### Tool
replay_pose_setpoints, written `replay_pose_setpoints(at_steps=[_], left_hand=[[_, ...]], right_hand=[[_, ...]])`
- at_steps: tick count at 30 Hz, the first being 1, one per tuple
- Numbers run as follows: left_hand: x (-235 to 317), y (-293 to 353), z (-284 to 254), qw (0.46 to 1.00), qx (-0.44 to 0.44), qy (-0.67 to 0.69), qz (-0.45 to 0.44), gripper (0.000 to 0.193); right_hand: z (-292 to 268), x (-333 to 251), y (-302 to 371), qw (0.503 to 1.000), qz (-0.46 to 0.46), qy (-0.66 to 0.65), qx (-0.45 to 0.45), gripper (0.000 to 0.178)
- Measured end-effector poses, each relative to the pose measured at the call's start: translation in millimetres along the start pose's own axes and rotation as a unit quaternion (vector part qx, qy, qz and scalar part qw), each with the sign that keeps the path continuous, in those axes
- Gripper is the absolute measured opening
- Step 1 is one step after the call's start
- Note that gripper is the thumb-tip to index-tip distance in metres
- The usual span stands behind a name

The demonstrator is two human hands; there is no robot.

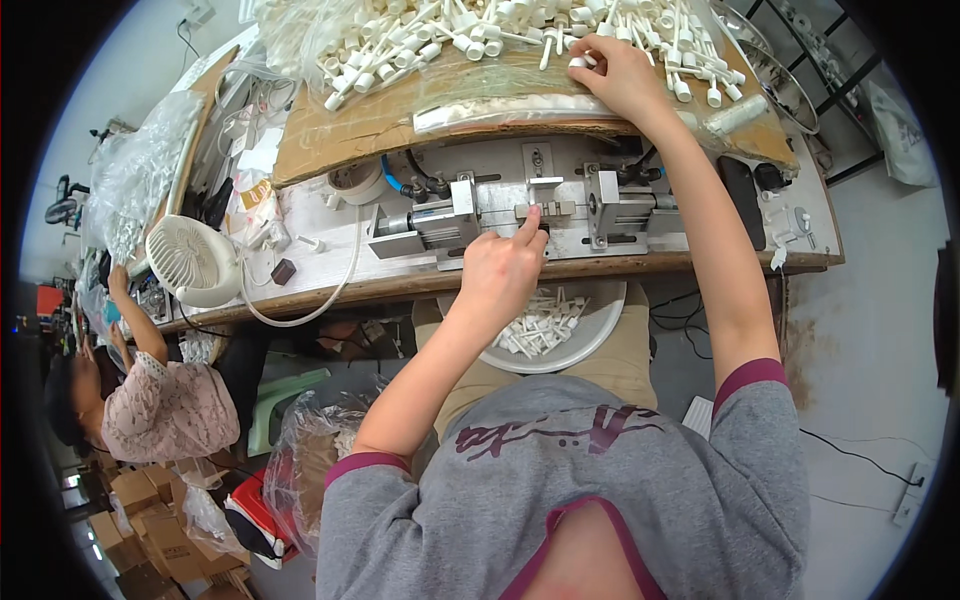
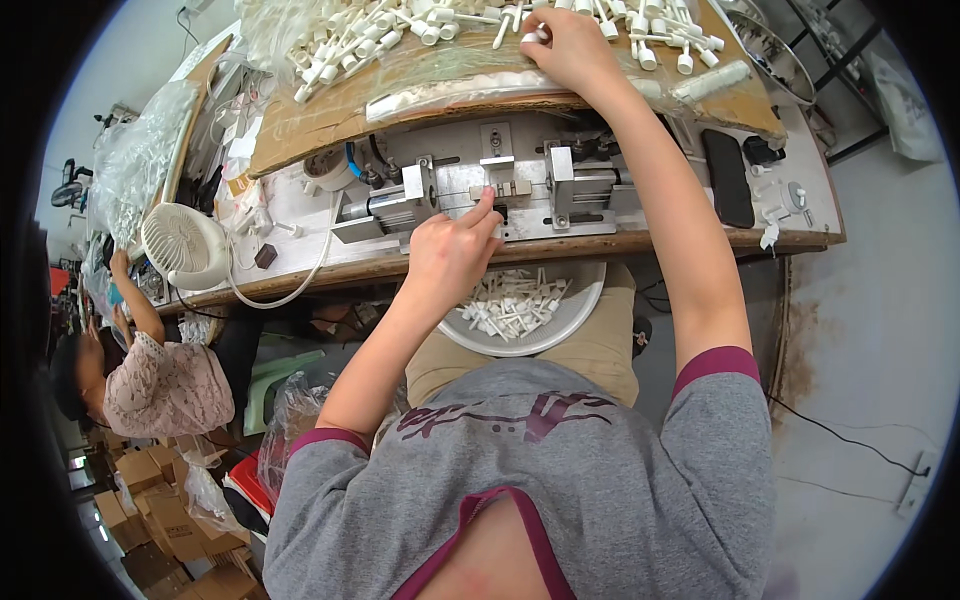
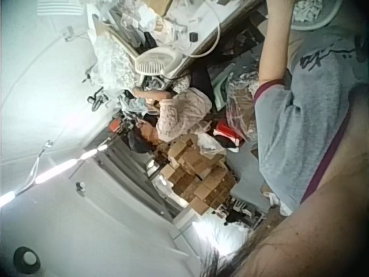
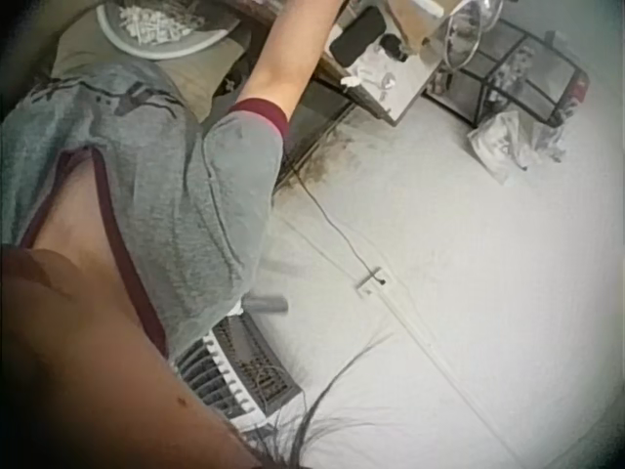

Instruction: Assembling small white plastic components using a pneumatic or mechanical jig on a workbench.

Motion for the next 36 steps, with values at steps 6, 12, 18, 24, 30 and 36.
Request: replay_pose_setpoints(at_steps=[6, 12, 18, 24, 30, 36], left_hand=[[0, 1, -2, 1.0, -0.006, -0.004, -0.017, 0.026], [0, -13, -42, 0.854, 0.19, 0.447, -0.19, 0.046], [-9, -9, -62, 0.716, 0.11, 0.653, -0.221, 0.03], [-22, 6, -76, 0.72, 0.227, 0.609, -0.241, 0.029], [-18, 14, -78, 0.765, 0.243, 0.564, -0.192, 0.027], [-21, 21, -68, 0.771, 0.226, 0.568, -0.177, 0.033]], right_hand=[[-29, -46, 44, 0.956, -0.034, -0.289, 0.046, 0.023], [-43, -80, 127, 0.875, -0.053, -0.48, -0.044, 0.028], [-38, -102, 175, 0.889, -0.043, -0.445, -0.096, 0.026], [-13, -100, 194, 0.978, -0.094, -0.186, -0.032, 0.029], [3, -119, 202, 0.981, -0.183, 0.055, 0.017, 0.026], [19, -122, 203, 0.976, -0.183, 0.107, -0.049, 0.025]])
Point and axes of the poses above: each hand's wrist, its own y-axis away from the middle knuckle, its own z-axis out of the palm, x = y × z, the point moved 3 cm from there along -y, towards the middle knuckle, and after that the axes turned 6 degrees about y, right-handed, at the moved point
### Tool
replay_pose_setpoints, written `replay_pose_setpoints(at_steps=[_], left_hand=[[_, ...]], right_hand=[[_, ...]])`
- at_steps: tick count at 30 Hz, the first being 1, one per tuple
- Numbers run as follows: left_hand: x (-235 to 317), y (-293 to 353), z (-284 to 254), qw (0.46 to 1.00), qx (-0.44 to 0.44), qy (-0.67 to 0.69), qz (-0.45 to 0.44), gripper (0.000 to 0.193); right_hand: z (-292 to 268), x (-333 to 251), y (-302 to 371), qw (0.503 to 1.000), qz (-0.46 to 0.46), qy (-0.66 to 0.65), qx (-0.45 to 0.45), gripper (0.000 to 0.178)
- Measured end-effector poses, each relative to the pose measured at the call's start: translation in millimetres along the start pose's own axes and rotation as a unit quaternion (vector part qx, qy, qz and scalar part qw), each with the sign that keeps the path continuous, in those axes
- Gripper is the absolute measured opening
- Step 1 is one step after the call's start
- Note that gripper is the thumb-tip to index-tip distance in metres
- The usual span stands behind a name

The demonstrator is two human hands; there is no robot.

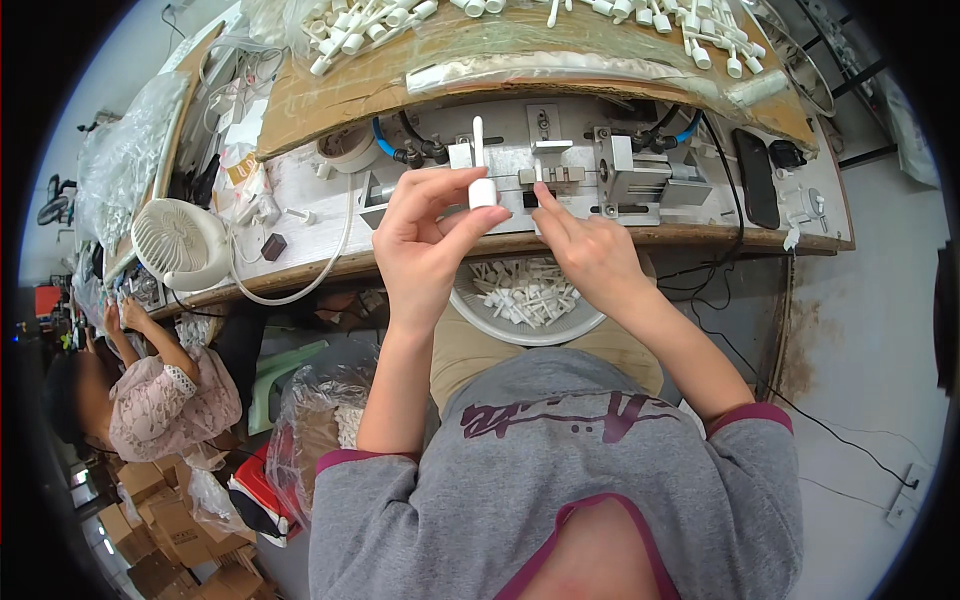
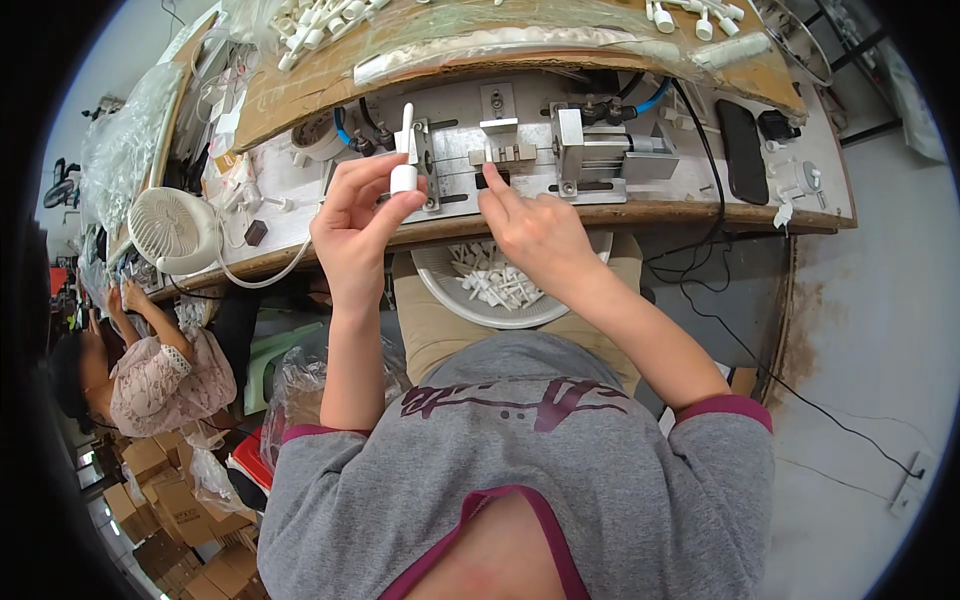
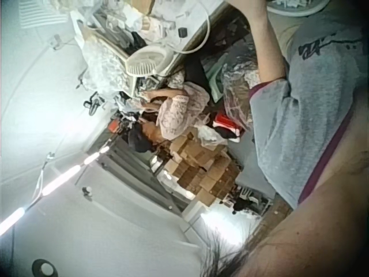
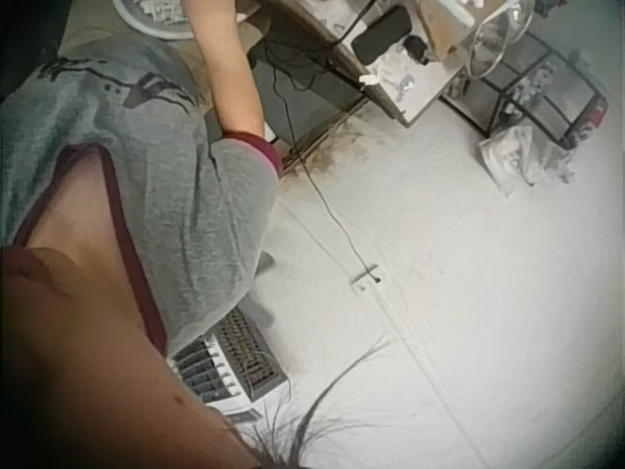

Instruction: Assembling small white plastic components using a pneumatic or mechanical jig on a workbench.

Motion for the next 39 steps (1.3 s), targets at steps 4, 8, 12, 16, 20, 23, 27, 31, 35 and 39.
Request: replay_pose_setpoints(at_steps=[4, 8, 12, 16, 20, 23, 27, 31, 35, 39], left_hand=[[1, 0, 7, 1.0, -0.02, 0.002, 0.004, 0.032], [-4, 4, 5, 0.998, -0.018, -0.053, 0.001, 0.033], [-1, 1, 10, 0.979, -0.05, -0.184, 0.071, 0.034], [-5, 6, 7, 0.962, -0.056, -0.244, 0.11, 0.036], [-9, 15, 7, 0.932, -0.071, -0.324, 0.147, 0.038], [-21, 17, 20, 0.879, -0.1, -0.43, 0.178, 0.031], [-48, 18, 31, 0.832, -0.144, -0.496, 0.202, 0.027], [-54, 15, 34, 0.792, -0.17, -0.55, 0.201, 0.026], [-57, 8, 40, 0.775, -0.2, -0.569, 0.192, 0.024], [-59, 9, 38, 0.789, -0.196, -0.552, 0.185, 0.025]], right_hand=[[-1, 3, -13, 1.0, -0.001, 0.016, -0.023, 0.024], [-4, 7, -18, 0.999, -0.013, -0.038, -0.024, 0.018], [1, 8, -19, 0.998, 0.009, -0.014, -0.062, 0.027], [-18, 22, -38, 0.992, -0.02, -0.065, -0.109, 0.035], [-56, 85, -109, 0.983, 0.069, -0.159, 0.055, 0.026], [-55, 134, -166, 0.976, 0.043, 0.155, 0.149, 0.01], [-12, 166, -201, 0.956, -0.138, 0.236, 0.106, 0.013], [-9, 152, -194, 0.964, -0.158, 0.203, 0.07, 0.01], [-34, 135, -175, 0.977, -0.107, 0.086, 0.165, 0.01], [-57, 140, -157, 0.956, 0.069, -0.152, 0.241, 0.014]])
Point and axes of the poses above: each hand's wrist, its own y-axis away from the middle knuckle, its own z-axis out of the palm, x = y × z, the point moved 3 cm from there along -y, towards the middle knuckle, and after that the axes turned 6 degrees about y, right-handed, at the moved point
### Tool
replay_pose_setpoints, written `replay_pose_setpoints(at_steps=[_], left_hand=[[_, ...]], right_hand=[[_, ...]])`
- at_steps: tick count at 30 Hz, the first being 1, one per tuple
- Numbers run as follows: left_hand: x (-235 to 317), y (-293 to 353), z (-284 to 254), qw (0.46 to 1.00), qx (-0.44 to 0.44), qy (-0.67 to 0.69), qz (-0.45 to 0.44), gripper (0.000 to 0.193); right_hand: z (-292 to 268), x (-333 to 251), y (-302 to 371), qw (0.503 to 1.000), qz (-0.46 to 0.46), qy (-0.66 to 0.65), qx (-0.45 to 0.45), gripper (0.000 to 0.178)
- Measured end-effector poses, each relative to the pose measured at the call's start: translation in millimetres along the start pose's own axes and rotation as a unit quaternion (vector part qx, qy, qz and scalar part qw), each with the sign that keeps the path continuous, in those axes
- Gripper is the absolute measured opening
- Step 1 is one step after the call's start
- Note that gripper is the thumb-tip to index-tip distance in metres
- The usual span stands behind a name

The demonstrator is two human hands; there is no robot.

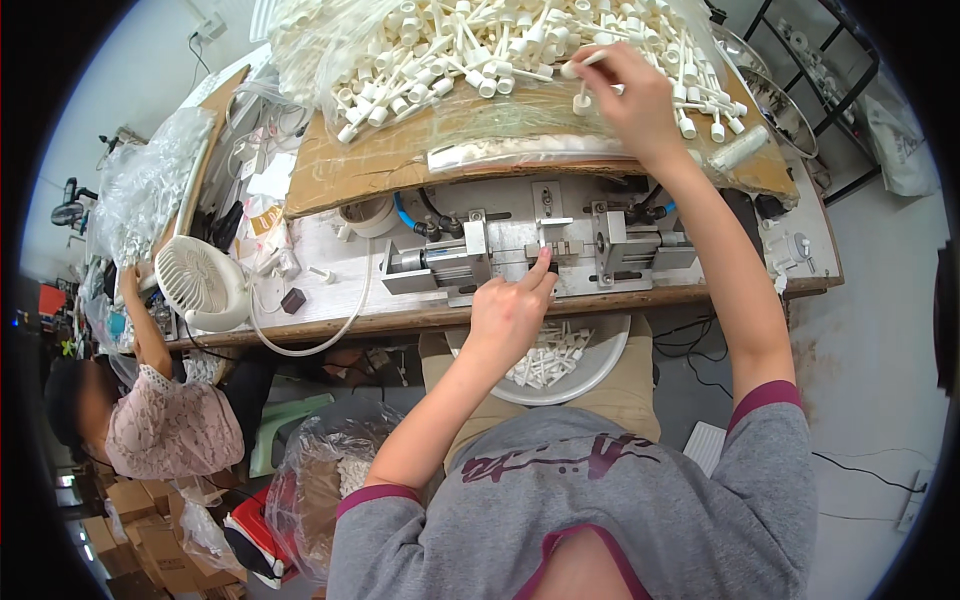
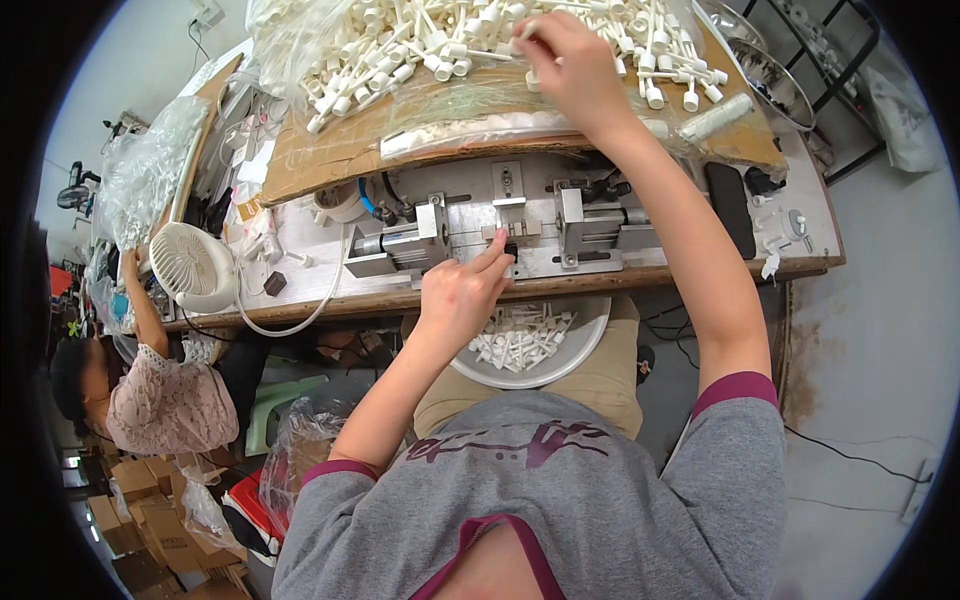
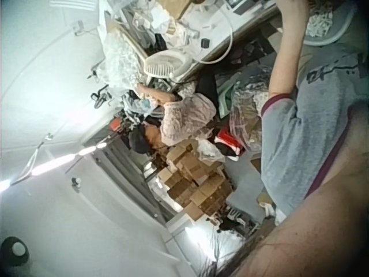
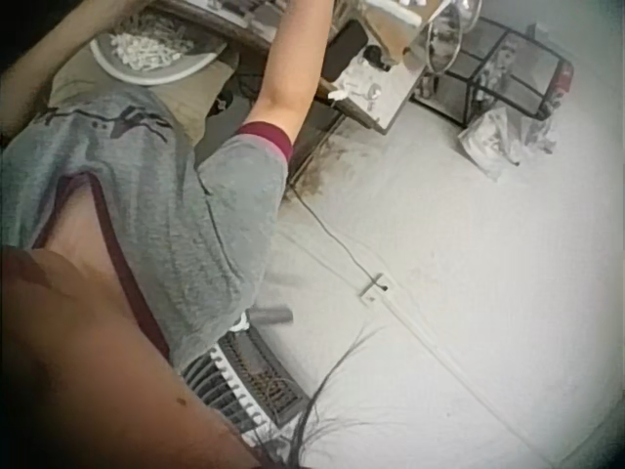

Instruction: Assembling small white plastic components using a pneumatic or mechanical jig on a workbench.

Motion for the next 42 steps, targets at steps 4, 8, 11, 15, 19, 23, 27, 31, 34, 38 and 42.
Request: replay_pose_setpoints(at_steps=[4, 8, 11, 15, 19, 23, 27, 31, 34, 38, 42], left_hand=[[3, -2, -2, 1.0, -0.006, 0.021, -0.011, 0.027], [6, -14, -27, 0.953, -0.056, 0.254, -0.156, 0.044], [15, -26, -44, 0.719, 0.158, 0.642, -0.215, 0.059], [16, -33, -61, 0.739, 0.086, 0.642, -0.185, 0.042], [29, -21, -64, 0.914, 0.115, 0.38, -0.085, 0.026], [12, 2, -23, 0.98, 0.075, 0.175, -0.061, 0.025], [5, 6, -1, 0.999, 0.031, 0.035, -0.023, 0.027], [3, -6, 2, 0.999, -0.033, -0.028, -0.012, 0.028], [1, -8, 4, 0.998, -0.053, -0.045, -0.003, 0.029], [-1, -9, -3, 0.998, -0.064, -0.01, -0.007, 0.036], [18, -37, -47, 0.962, 0.111, 0.248, -0.008, 0.046]], right_hand=[[-15, 26, 12, 0.931, 0.207, -0.296, 0.061, 0.018], [-24, -5, 41, 0.823, 0.283, -0.487, 0.08, 0.017], [-26, -36, 72, 0.773, 0.322, -0.547, 0.019, 0.019], [-21, -52, 104, 0.739, 0.366, -0.563, -0.054, 0.018], [-30, -29, 106, 0.797, 0.388, -0.457, 0.077, 0.022], [-38, -46, 119, 0.779, 0.398, -0.482, -0.042, 0.027], [-39, -40, 134, 0.782, 0.414, -0.463, -0.054, 0.03], [-44, -48, 136, 0.732, 0.443, -0.517, -0.039, 0.03], [-44, -59, 134, 0.727, 0.445, -0.521, -0.033, 0.027], [-41, -60, 133, 0.77, 0.42, -0.477, -0.057, 0.023], [-25, -71, 128, 0.791, 0.399, -0.458, -0.072, 0.02]])
Point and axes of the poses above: each hand's wrist, its own y-axis away from the middle knuckle, its own z-axis out of the palm, x = y × z, the point moved 3 cm from there along -y, towards the middle knuckle, and after that the axes turned 6 degrees about y, right-handed, at the moved point
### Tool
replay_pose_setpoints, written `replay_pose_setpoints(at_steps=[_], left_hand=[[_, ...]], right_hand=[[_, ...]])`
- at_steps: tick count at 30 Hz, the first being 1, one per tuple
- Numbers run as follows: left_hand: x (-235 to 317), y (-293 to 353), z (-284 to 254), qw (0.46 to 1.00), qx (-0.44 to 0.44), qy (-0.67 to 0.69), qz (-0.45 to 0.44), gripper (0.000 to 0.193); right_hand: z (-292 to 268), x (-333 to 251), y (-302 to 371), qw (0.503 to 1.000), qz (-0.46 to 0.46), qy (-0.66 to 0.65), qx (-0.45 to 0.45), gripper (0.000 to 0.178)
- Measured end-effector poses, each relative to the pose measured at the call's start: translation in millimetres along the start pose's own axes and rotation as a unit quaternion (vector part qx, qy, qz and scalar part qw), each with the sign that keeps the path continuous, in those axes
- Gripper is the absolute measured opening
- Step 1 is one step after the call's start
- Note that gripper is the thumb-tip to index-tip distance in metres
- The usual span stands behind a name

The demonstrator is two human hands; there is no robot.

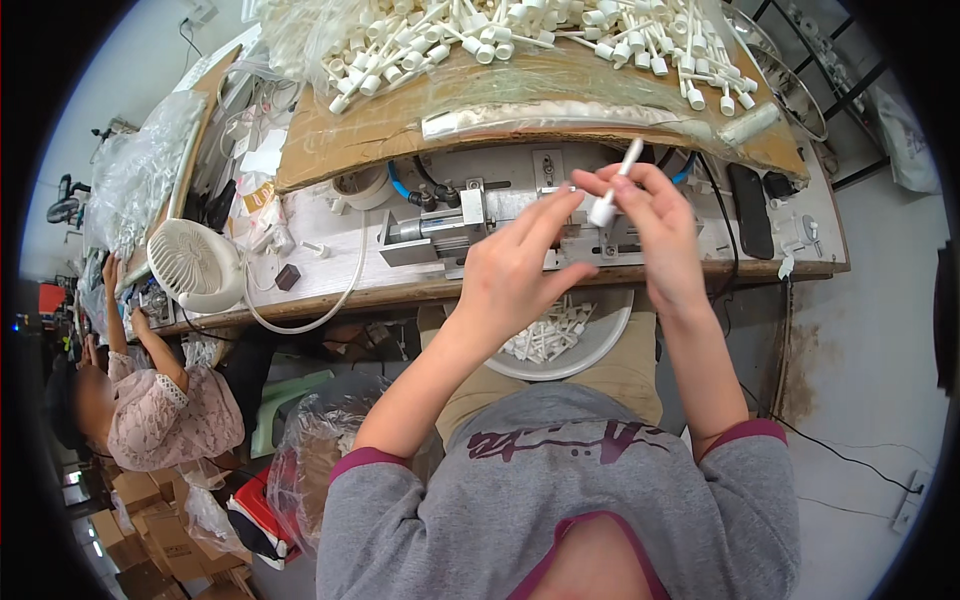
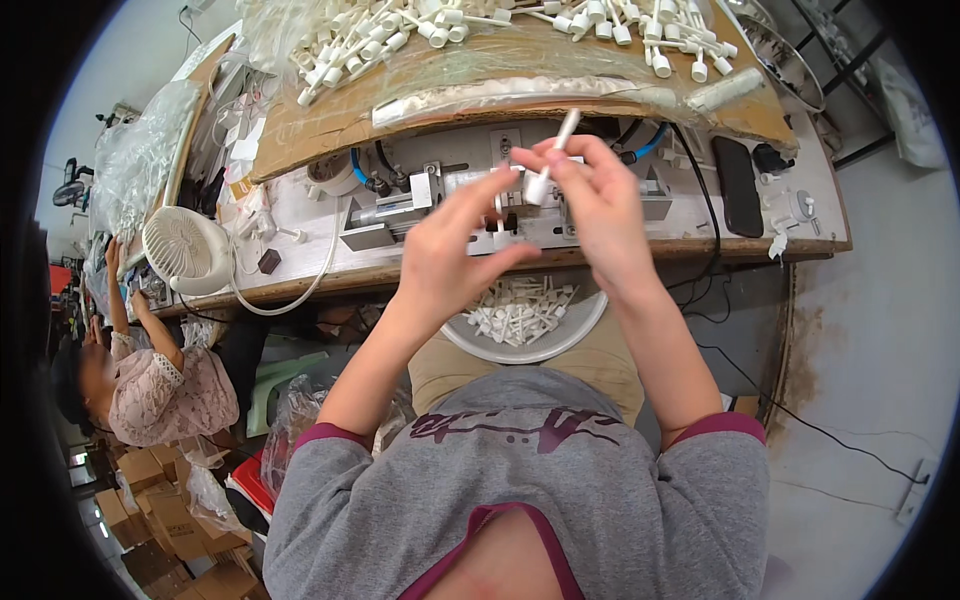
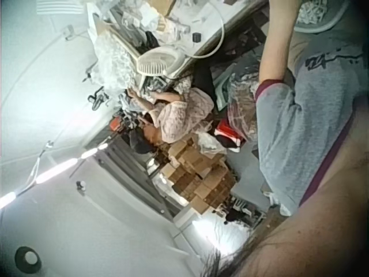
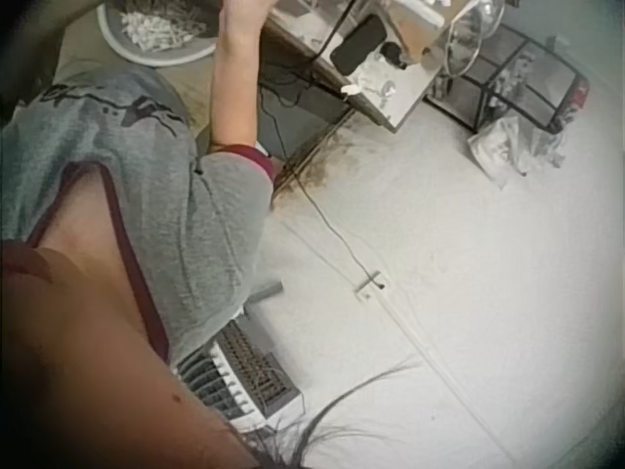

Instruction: Assembling small white plastic components using a pneumatic or mechanical jig on a workbench.

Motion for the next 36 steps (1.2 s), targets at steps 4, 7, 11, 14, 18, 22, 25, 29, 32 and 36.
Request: replay_pose_setpoints(at_steps=[4, 7, 11, 14, 18, 22, 25, 29, 32, 36], left_hand=[[10, -18, -21, 0.993, 0.07, -0.039, 0.088, 0.048], [32, -26, -46, 0.979, 0.071, -0.18, 0.07, 0.045], [6, -15, -51, 0.985, 0.114, -0.109, 0.073, 0.043], [11, -21, -58, 0.979, 0.138, -0.134, 0.066, 0.037], [2, -15, -67, 0.983, 0.16, -0.084, 0.03, 0.034], [8, -4, -70, 0.985, 0.165, -0.023, -0.045, 0.032], [9, 10, -61, 0.987, 0.131, -0.008, -0.096, 0.029], [7, 21, -40, 0.988, 0.082, 0.063, -0.11, 0.029], [11, 27, -31, 0.986, 0.047, 0.08, -0.136, 0.028], [-2, 41, -23, 0.993, 0.009, 0.038, -0.113, 0.029]], right_hand=[[37, -3, -16, 0.997, 0.004, -0.037, -0.073, 0.019], [44, -16, -33, 0.995, 0.01, -0.041, -0.09, 0.02], [61, -32, -42, 0.99, 0.008, 0.001, -0.143, 0.02], [67, -31, -45, 0.985, 0.018, -0.015, -0.168, 0.02], [71, -39, -58, 0.973, 0.044, 0.049, -0.222, 0.021], [55, -52, -130, 0.913, -0.201, 0.352, -0.042, 0.02], [61, -64, -184, 0.744, -0.303, 0.596, -0.01, 0.032], [88, -49, -219, 0.592, -0.216, 0.776, -0.023, 0.064], [92, -29, -225, 0.555, -0.219, 0.802, 0.039, 0.067], [82, -24, -217, 0.585, -0.245, 0.773, 0.015, 0.051]])
Point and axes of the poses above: each hand's wrist, its own y-axis away from the middle knuckle, its own z-axis out of the palm, x = y × z, the point moved 3 cm from there along -y, towards the middle knuckle, and after that the axes turned 6 degrees about y, right-handed, at the moved point
